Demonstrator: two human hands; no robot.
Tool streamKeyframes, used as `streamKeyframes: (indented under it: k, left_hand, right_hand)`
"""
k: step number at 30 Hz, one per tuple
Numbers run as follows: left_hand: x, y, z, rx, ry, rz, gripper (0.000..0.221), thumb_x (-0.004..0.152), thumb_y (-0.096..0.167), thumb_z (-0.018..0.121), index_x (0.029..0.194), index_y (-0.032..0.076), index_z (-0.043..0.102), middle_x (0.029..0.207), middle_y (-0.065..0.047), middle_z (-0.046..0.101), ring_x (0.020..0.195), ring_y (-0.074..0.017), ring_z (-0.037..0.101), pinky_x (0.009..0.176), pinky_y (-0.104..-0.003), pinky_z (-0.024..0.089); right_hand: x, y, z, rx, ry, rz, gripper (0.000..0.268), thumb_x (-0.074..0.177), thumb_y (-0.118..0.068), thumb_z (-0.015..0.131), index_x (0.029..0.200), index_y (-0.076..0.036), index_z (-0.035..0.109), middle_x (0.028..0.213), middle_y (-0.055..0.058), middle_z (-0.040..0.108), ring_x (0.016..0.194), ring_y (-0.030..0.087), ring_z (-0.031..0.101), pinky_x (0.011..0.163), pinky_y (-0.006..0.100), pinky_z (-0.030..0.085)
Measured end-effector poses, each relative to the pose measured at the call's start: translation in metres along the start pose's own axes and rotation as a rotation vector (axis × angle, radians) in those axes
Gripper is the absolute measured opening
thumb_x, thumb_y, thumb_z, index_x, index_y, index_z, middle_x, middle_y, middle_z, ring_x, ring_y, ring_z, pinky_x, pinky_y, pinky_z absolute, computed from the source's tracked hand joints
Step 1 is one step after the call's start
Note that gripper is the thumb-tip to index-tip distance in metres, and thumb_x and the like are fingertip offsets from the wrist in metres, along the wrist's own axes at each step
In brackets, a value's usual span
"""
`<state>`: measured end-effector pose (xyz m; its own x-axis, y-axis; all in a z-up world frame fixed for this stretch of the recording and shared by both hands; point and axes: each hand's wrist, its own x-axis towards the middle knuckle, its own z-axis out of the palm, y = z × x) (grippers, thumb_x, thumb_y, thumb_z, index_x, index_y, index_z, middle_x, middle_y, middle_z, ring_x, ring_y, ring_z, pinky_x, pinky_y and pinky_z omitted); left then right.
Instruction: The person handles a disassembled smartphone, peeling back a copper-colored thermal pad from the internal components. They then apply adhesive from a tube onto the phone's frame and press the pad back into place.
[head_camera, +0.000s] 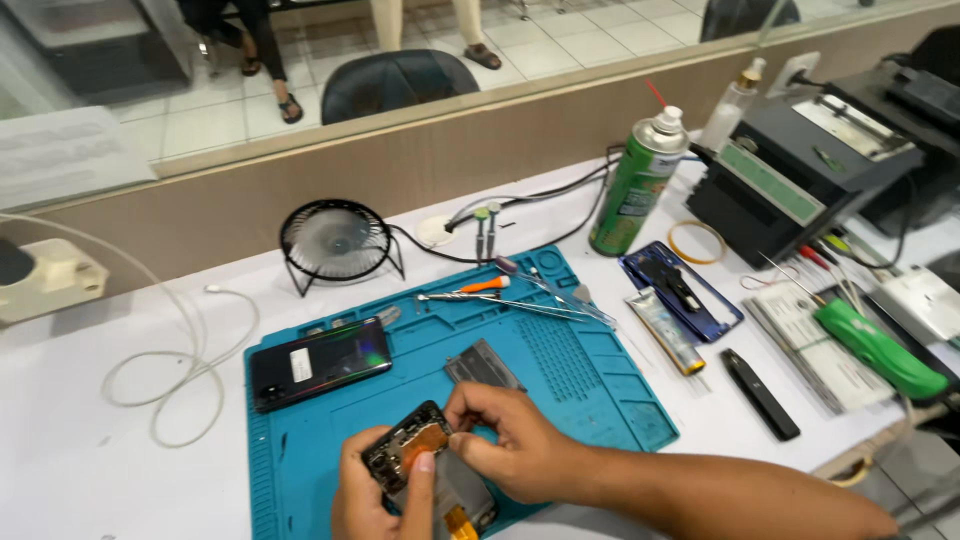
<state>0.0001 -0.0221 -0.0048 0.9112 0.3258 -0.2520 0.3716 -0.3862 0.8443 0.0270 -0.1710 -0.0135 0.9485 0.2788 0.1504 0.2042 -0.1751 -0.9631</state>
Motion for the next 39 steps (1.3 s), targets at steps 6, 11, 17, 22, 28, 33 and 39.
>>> streamKeyframes:
  k: [6, 11, 17, 22, 28, 33, 39]
  left_hand:
    - [0.015, -0.031, 0.018, -0.064, 0.091, 0.082, 0.04, 0.075, 0.027, 0.073, 0.108, 0.011, 0.059, 0.074, -0.005, 0.065, 0.053, -0.0185, 0.057, 0.054, -0.028, 0.047]
    - [0.033, -0.067, 0.033, -0.233, 0.121, 0.195, 0.046, 0.071, 0.023, 0.074, 0.109, 0.005, 0.055, 0.075, -0.011, 0.06, 0.052, -0.0193, 0.052, 0.051, -0.029, 0.045]
    - [0.022, -0.049, 0.026, -0.168, 0.114, 0.186, 0.043, 0.073, 0.026, 0.073, 0.107, 0.006, 0.057, 0.073, -0.008, 0.06, 0.05, -0.0184, 0.051, 0.049, -0.029, 0.044]
    - [0.004, -0.014, 0.01, -0.025, 0.069, -0.008, 0.037, 0.073, 0.03, 0.075, 0.105, 0.016, 0.062, 0.072, 0.0, 0.069, 0.055, -0.015, 0.062, 0.054, -0.026, 0.05]
    - [0.006, -0.016, 0.009, -0.065, 0.034, 0.068, 0.034, 0.074, 0.03, 0.073, 0.104, 0.017, 0.062, 0.075, 0.002, 0.073, 0.057, -0.0125, 0.066, 0.055, -0.023, 0.053]
    - [0.004, -0.012, 0.008, -0.007, 0.071, 0.05, 0.035, 0.075, 0.031, 0.072, 0.106, 0.018, 0.062, 0.074, 0.001, 0.071, 0.062, -0.0131, 0.065, 0.061, -0.025, 0.05]
    - [0.026, -0.054, 0.029, -0.189, 0.133, 0.237, 0.042, 0.075, 0.023, 0.072, 0.108, 0.003, 0.055, 0.077, -0.011, 0.059, 0.056, -0.0195, 0.054, 0.054, -0.03, 0.046]
  right_hand:
    - [-0.003, 0.001, -0.002, 0.056, -0.038, 0.016, 0.003, 0.088, -0.011, 0.053, 0.086, -0.011, 0.051, 0.083, 0.001, 0.05, 0.077, 0.014, 0.045, 0.071, 0.03, 0.041]
    - [-0.005, -0.001, -0.002, 0.008, -0.017, -0.024, 0.002, 0.087, -0.013, 0.053, 0.086, -0.011, 0.053, 0.084, -0.001, 0.053, 0.078, 0.013, 0.048, 0.073, 0.029, 0.043]
    - [-0.005, -0.001, -0.002, 0.014, -0.014, -0.042, 0.001, 0.087, -0.01, 0.053, 0.086, -0.01, 0.052, 0.083, 0.0, 0.053, 0.077, 0.013, 0.048, 0.073, 0.028, 0.044]
    - [-0.003, 0.0, -0.001, 0.004, -0.032, -0.025, 0.0, 0.084, -0.01, 0.052, 0.084, -0.01, 0.052, 0.081, 0.0, 0.052, 0.075, 0.013, 0.047, 0.07, 0.029, 0.042]
    - [-0.002, 0.001, 0.0, -0.059, 0.001, -0.047, 0.001, 0.082, -0.009, 0.053, 0.083, -0.01, 0.052, 0.079, -0.001, 0.052, 0.074, 0.013, 0.048, 0.071, 0.028, 0.044]
    - [-0.002, 0.002, 0.0, -0.021, -0.016, -0.032, 0.001, 0.085, -0.011, 0.052, 0.084, -0.01, 0.052, 0.079, 0.0, 0.051, 0.074, 0.012, 0.047, 0.069, 0.028, 0.042]
    - [-0.004, 0.002, -0.001, 0.055, -0.034, -0.017, 0.003, 0.088, -0.013, 0.054, 0.087, -0.01, 0.052, 0.084, 0.0, 0.051, 0.077, 0.013, 0.045, 0.072, 0.03, 0.042]
